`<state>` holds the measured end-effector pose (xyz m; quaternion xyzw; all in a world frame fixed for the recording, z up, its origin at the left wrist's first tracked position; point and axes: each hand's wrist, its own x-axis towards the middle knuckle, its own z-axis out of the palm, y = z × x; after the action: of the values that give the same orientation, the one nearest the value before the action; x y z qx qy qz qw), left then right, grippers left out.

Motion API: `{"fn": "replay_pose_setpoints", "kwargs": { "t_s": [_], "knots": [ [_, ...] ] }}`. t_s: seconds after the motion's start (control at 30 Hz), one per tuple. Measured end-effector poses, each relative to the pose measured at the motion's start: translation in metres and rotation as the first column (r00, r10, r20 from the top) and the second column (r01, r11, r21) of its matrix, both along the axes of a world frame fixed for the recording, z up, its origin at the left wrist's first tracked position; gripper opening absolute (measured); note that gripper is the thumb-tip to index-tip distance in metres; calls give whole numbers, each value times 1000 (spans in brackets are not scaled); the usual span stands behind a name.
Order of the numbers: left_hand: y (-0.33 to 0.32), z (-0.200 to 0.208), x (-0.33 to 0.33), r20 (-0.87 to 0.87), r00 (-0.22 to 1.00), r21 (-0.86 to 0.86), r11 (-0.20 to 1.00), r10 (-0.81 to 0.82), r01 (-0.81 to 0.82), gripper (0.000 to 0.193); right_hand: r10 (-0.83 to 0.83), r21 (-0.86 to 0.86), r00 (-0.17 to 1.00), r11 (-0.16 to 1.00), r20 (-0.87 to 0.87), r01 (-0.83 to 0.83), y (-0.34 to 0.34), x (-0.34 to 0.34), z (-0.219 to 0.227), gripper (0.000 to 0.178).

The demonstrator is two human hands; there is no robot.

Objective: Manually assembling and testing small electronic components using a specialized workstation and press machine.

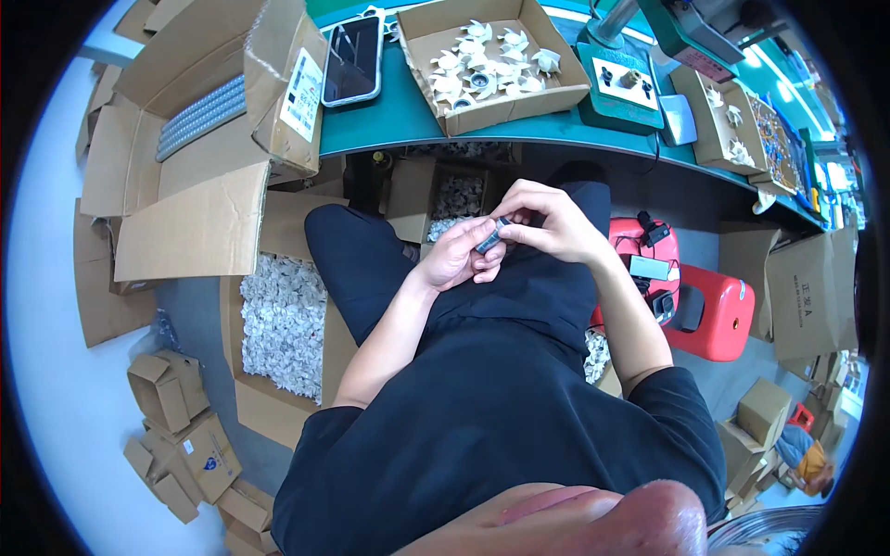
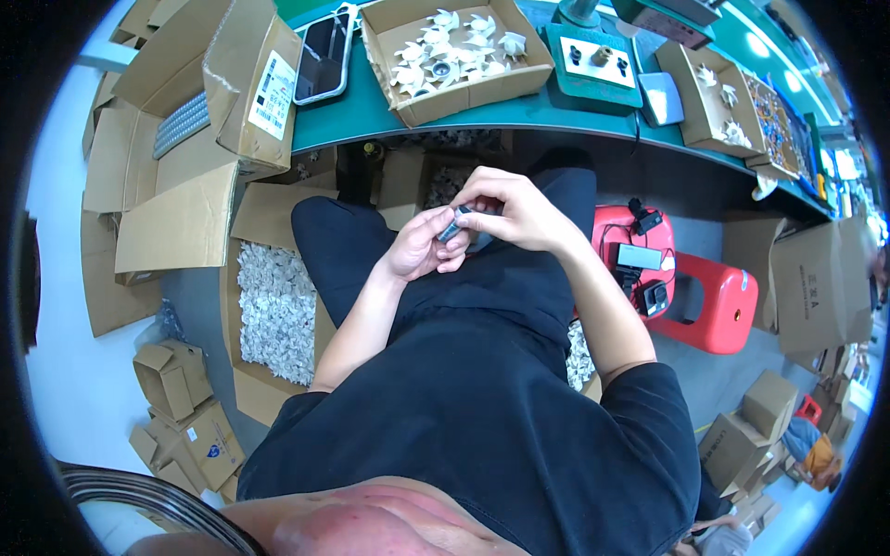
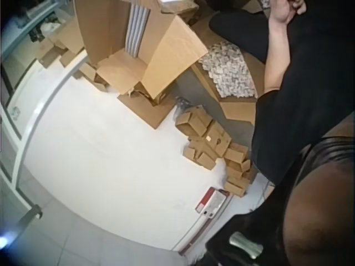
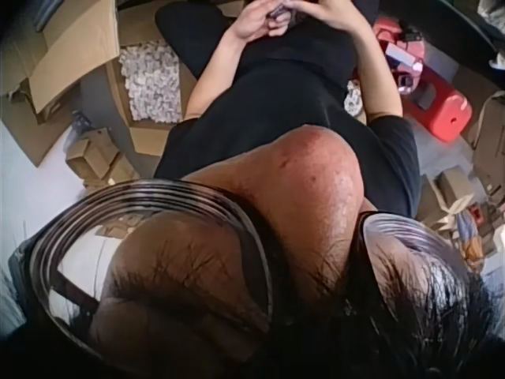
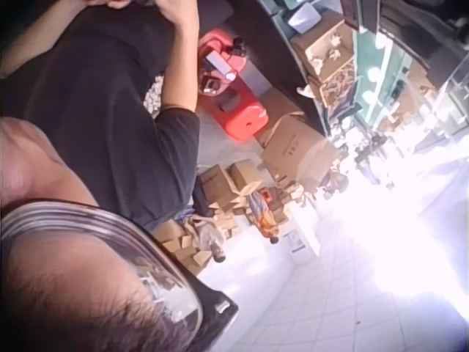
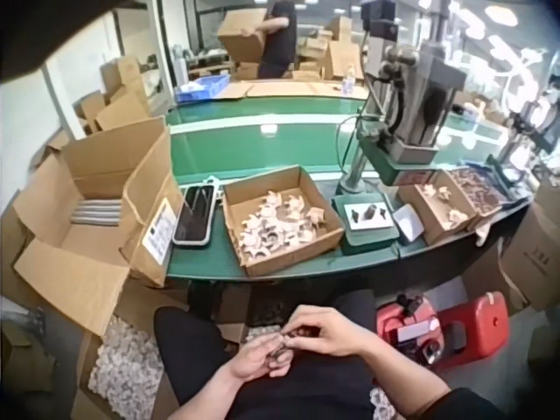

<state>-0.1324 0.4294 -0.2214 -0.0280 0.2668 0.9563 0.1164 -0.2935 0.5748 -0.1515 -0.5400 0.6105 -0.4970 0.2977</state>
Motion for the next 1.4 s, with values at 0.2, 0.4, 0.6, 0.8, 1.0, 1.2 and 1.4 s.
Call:
{"fn": "replay_pose_setpoints", "kwargs": {
  "t_s": [0.2, 0.4, 0.6, 0.8, 1.0, 1.2, 1.4],
  "knots": [
    [6, -1, -3, -6, 999, -22, 999, -44, 44, 40, -513, -193, 853, 850, -96, 490, 13, -53, 26, 16],
    [19, -17, 4, 38, 998, -51, 997, -59, 60, 40, -815, -383, 378, 551, -440, 742, 25, -165, 45, 30],
    [24, -54, 22, 164, 986, -25, 999, -40, 45, 38, -717, -185, 469, 628, -516, 756, 25, -186, 50, 33],
    [14, -87, 47, 279, 960, -51, 998, -32, 48, 38, -704, -183, 171, 397, -689, 899, 102, -319, 55, 32],
    [11, -101, 25, 328, 943, -71, 994, -53, 80, 36, -421, -246, -31, 467, -907, 849, 180, -423, -11, 29],
    [7, -107, 37, 355, 935, -88, 995, -5, 39, 36, -543, -48, 215, 429, -812, 902, 129, -349, 45, 32],
    [4, -112, 29, 395, 919, -58, 998, -10, 35, 33, -814, -265, 252, 437, -524, 860, 90, -242, 52, 36]
  ]
}}
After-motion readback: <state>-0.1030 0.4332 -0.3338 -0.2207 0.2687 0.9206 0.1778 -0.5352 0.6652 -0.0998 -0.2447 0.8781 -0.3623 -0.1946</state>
